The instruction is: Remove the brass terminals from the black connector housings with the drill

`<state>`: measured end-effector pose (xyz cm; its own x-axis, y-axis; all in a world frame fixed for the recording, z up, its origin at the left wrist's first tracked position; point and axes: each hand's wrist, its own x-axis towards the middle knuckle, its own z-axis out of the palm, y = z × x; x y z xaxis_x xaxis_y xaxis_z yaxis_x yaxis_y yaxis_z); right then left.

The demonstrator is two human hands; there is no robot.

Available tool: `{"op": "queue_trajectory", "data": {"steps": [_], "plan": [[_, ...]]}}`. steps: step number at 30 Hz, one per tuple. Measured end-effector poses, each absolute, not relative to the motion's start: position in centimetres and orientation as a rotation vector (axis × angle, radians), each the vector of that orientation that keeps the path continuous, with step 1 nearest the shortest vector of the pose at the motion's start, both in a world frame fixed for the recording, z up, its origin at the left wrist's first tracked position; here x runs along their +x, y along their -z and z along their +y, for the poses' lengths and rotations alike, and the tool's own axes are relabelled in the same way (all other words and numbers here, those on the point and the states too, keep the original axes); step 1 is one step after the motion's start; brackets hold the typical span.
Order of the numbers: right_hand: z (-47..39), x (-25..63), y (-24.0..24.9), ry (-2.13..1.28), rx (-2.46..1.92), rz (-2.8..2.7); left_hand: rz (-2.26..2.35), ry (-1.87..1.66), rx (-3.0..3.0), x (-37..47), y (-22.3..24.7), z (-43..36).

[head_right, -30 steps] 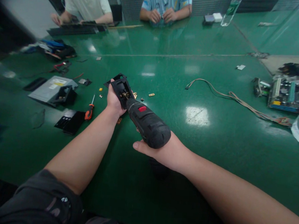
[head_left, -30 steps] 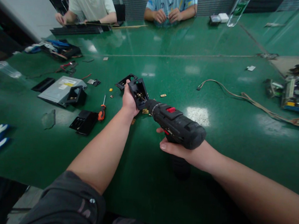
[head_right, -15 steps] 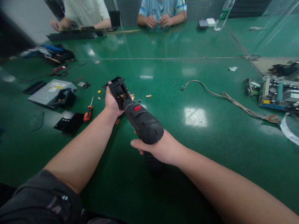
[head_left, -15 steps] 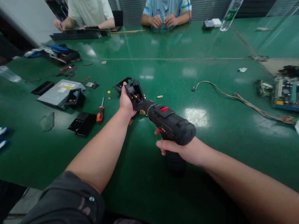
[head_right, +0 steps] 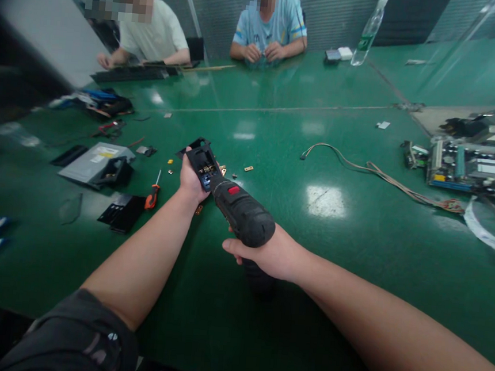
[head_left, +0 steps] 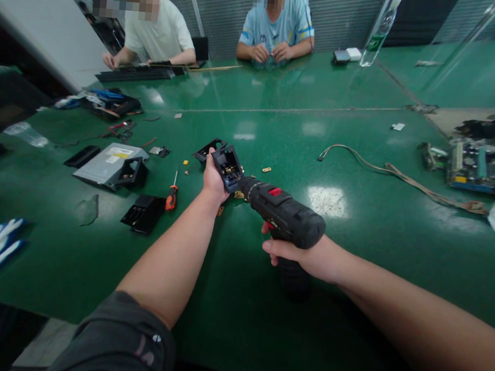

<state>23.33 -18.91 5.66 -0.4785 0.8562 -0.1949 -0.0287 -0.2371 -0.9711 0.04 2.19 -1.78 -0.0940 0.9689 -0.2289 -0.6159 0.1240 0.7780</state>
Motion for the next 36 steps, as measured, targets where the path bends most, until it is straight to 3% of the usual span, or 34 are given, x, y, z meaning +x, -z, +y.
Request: {"op": "queue_trajectory", "data": {"steps": [28, 36], "plan": [[-18.8, 23.2, -4.6, -1.795, -1.052, -1.310, 0.969, -1.408, 0.485, 0.1, 1.3, 1.8], [-18.0, 23.7, -3.8, -2.055, -0.835, -1.100, 0.976, -1.436, 0.430, 0.4, 0.7, 1.9]]}}
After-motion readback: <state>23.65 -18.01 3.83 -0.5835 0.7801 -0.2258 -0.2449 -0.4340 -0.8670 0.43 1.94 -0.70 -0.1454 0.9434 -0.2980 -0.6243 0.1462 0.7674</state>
